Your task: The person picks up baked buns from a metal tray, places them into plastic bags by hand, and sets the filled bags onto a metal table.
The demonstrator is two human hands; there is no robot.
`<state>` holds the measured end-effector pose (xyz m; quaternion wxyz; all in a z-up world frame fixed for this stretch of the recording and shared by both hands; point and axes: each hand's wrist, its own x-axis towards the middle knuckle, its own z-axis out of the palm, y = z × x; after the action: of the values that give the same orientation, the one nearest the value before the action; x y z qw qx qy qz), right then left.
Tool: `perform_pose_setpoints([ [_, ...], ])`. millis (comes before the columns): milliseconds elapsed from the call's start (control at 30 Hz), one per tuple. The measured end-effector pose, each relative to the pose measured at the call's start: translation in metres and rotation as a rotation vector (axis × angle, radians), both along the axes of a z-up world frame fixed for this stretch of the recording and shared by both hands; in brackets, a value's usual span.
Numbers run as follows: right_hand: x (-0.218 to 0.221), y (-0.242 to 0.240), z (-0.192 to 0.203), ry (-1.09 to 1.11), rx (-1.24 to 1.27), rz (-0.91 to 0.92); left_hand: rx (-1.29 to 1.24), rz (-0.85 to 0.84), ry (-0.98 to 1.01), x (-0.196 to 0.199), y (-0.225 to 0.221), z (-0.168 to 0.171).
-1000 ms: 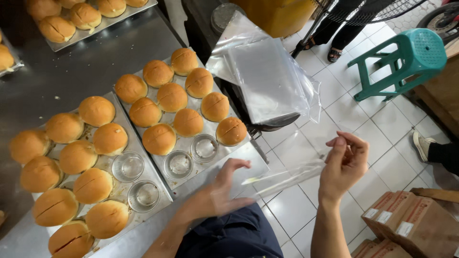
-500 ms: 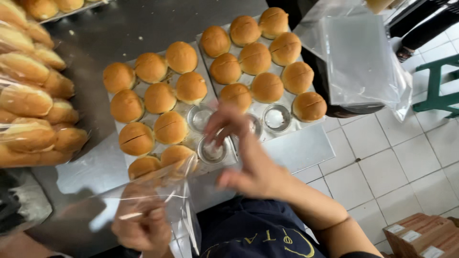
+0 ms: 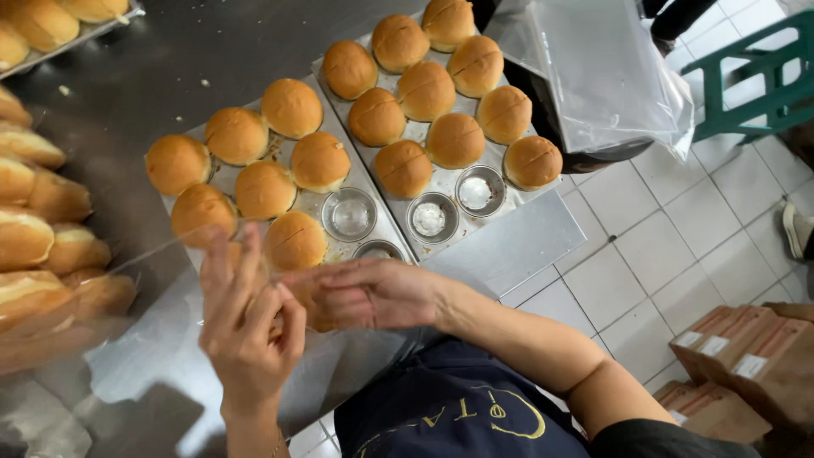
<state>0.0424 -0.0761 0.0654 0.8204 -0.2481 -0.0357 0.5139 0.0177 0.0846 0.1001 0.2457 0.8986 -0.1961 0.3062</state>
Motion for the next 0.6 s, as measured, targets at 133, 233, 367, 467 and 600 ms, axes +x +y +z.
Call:
perform_pose_setpoints([
  [133, 0.016, 0.002, -0.043, 0.283, 0.283, -0.15, 0.059, -0.348, 0.116, 0.018, -0.044, -0.012],
  [233, 0.027, 0.016, -0.016, 0.193, 0.355, -0.165, 0.077, -0.651, 0.152, -0.004, -0.091, -0.022],
  [367, 0.023, 0.019, 0.007, -0.379, 0.071, -0.512, -0.077, -0.864, 0.183, -0.026, -0.076, -0.011],
  [467, 0.008, 0.012, 0.012, -0.741, -0.173, -0.431, -0.761, 0.216, 0.126, -0.03, -0.051, -0.011],
  [600, 0.004, 0.028, 0.007, -1.51, -0.44, -0.422, -2.427, -0.852, 0.512, -0.02, -0.023, -0.054],
])
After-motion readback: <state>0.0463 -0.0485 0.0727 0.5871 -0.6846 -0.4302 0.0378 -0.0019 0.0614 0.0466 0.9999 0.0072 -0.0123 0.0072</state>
